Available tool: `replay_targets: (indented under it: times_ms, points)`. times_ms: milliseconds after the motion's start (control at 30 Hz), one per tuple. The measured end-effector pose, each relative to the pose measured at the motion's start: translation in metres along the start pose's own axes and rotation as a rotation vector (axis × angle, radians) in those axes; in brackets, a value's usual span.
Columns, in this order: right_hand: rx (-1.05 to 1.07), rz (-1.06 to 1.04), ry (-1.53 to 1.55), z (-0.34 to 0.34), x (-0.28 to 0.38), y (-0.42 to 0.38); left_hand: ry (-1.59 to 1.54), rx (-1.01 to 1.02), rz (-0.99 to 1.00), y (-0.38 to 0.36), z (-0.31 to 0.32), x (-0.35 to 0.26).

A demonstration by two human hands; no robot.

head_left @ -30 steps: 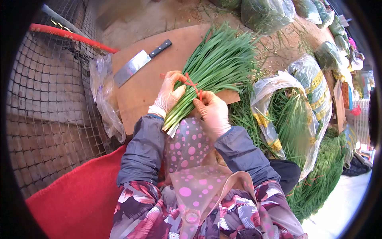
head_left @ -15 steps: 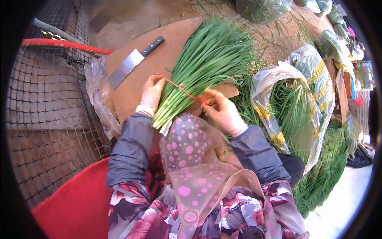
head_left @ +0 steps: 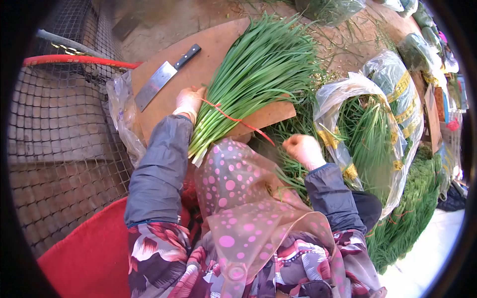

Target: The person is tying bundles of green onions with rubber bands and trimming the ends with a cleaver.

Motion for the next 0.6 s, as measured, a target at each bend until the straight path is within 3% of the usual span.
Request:
replay_targets:
  times_ms: [33, 167, 233, 433, 500, 600]
  points:
    - [0.296, 0.139, 0.352, 0.016, -0.004, 0.002, 0.041, -0.051, -0.042, -0.001, 0.0, 0.0]
    - [0.407, 0.038, 1.095, 0.065, 0.017, 0.025, -0.072, -0.089, -0.031, 0.032, 0.02, 0.03]
    - [0.33, 0.181, 1.497, 0.084, 0.017, 0.051, 0.211, 0.003, -0.056, 0.025, 0.007, 0.001]
    - [0.199, 0.2, 1.645, 0.077, 0.009, 0.042, 0.083, -0.007, 0.21, 0.044, 0.011, 0.023]
    - [0.231, 0.109, 1.579, 0.075, 0.009, 0.04, -0.29, 0.026, 0.214, 0.053, 0.02, 0.044]
    - [0.261, 0.057, 1.657, 0.061, 0.015, 0.035, -0.477, 0.112, 0.242, 0.071, 0.029, 0.06]
Point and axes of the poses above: each hand's wrist, its own y-axis towards the middle knuckle, its own z-axis out of the palm, x = y × z, the point moved 2 cm from there along y, towards the middle knuckle, and after that the axes turned 9 degrees about z, right-handed, at the moved point
